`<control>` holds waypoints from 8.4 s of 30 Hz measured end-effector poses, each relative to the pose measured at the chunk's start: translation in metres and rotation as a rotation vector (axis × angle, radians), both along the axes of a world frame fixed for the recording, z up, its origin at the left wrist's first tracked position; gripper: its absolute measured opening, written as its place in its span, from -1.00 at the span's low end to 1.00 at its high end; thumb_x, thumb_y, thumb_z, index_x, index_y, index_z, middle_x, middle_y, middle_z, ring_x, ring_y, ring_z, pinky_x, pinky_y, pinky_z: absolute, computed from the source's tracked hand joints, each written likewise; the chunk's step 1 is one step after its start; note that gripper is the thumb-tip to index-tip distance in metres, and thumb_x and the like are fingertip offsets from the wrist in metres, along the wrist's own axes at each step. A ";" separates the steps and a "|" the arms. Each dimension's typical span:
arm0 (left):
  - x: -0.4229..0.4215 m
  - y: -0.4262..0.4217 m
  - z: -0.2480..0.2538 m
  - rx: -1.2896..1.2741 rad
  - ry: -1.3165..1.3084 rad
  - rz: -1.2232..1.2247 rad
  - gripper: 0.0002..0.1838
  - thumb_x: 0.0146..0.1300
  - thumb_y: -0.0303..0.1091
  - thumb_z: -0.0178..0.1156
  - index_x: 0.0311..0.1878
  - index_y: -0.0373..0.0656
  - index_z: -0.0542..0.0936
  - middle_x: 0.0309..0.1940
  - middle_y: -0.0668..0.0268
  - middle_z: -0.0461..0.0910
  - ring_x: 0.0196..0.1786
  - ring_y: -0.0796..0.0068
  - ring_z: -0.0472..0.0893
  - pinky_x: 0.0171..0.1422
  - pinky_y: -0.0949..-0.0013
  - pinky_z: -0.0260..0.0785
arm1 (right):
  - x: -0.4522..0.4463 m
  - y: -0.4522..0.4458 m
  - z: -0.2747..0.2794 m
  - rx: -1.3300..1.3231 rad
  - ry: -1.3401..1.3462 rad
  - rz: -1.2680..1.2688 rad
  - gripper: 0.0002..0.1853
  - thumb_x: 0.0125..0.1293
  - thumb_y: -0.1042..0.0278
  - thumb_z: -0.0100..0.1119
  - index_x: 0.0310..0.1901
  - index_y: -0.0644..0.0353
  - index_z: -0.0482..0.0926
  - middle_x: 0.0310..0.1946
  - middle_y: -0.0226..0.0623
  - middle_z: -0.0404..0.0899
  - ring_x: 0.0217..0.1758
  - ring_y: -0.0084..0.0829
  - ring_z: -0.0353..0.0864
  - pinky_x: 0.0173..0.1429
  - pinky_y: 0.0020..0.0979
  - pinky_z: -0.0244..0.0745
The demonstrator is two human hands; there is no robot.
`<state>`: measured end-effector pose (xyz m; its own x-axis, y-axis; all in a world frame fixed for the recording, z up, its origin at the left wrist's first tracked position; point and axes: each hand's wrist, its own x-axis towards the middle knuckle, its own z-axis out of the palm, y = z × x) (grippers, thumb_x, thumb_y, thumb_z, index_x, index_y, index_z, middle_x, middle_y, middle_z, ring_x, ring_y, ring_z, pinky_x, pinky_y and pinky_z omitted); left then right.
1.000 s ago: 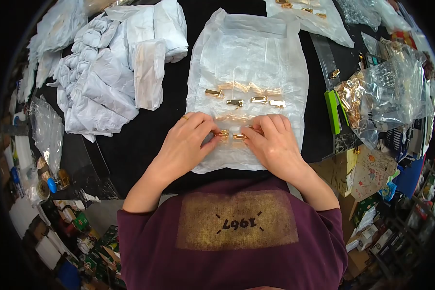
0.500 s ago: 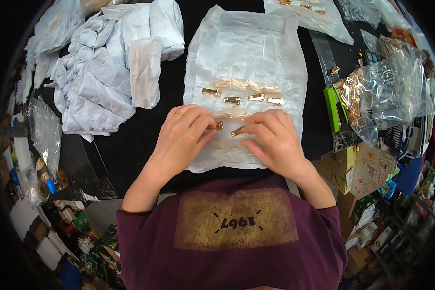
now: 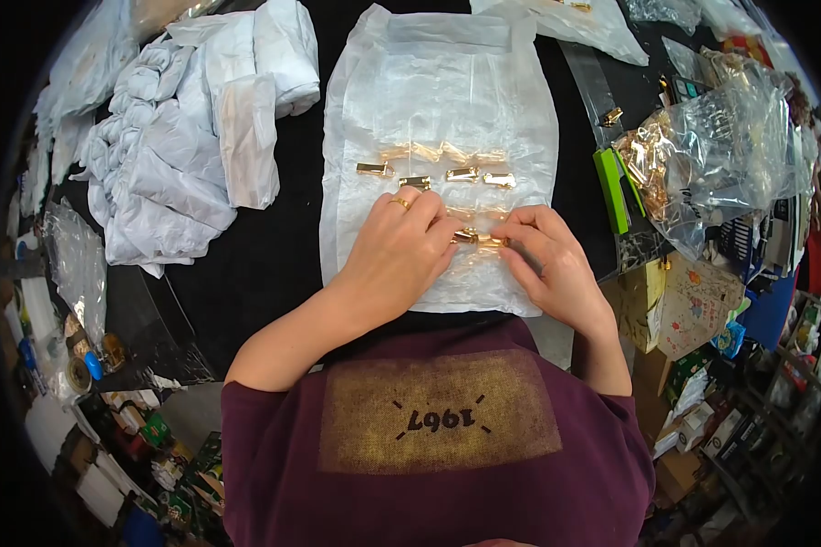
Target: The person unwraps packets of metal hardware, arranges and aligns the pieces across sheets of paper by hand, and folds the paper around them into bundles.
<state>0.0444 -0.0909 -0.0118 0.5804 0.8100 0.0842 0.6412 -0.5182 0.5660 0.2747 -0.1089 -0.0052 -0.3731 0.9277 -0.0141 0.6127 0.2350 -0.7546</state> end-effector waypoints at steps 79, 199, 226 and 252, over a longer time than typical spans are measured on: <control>-0.055 0.094 0.021 0.195 0.001 0.362 -0.33 0.21 -0.68 -0.09 0.46 -0.32 0.21 0.46 -0.10 0.20 0.26 -0.18 0.48 0.23 0.09 0.46 | -0.024 0.106 0.014 0.382 -0.342 -0.258 -0.19 0.08 0.76 0.02 0.46 0.19 0.17 0.44 -0.03 0.24 0.00 0.17 0.62 -0.12 -0.12 0.63; -0.056 -0.012 -0.020 0.109 -0.175 0.255 -0.86 0.16 -0.50 0.34 -0.23 -0.18 0.61 -0.23 0.30 0.61 -0.14 0.23 0.63 -0.06 0.26 0.50 | 0.002 0.002 -0.021 0.367 -0.027 0.022 -0.75 0.04 0.61 0.38 -0.21 0.17 0.70 -0.20 -0.30 0.59 -0.07 -0.23 0.57 -0.04 -0.26 0.50; -0.017 0.003 -0.019 0.138 -0.163 0.144 -0.93 0.17 -0.44 0.28 -0.31 -0.15 0.57 -0.31 0.31 0.57 -0.12 0.26 0.58 0.02 0.24 0.39 | -0.025 0.008 -0.023 0.552 -0.140 0.024 -0.71 -0.03 0.61 0.39 -0.21 0.16 0.72 -0.25 -0.34 0.60 -0.11 -0.25 0.56 0.00 -0.27 0.43; -0.067 -0.044 -0.007 0.000 -0.063 0.151 -0.79 0.13 -0.48 0.34 -0.16 -0.18 0.58 -0.11 0.30 0.55 -0.13 0.28 0.60 -0.03 0.25 0.48 | -0.016 -0.025 -0.022 0.393 -0.079 0.068 -0.72 0.03 0.54 0.39 -0.15 0.15 0.70 -0.23 -0.32 0.55 -0.10 -0.23 0.54 -0.04 -0.25 0.43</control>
<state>-0.0223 -0.1349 -0.0186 0.4456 0.8877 0.1162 0.6750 -0.4183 0.6078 0.2587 -0.1341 -0.0273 -0.4454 0.8417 0.3051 0.6388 0.5376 -0.5504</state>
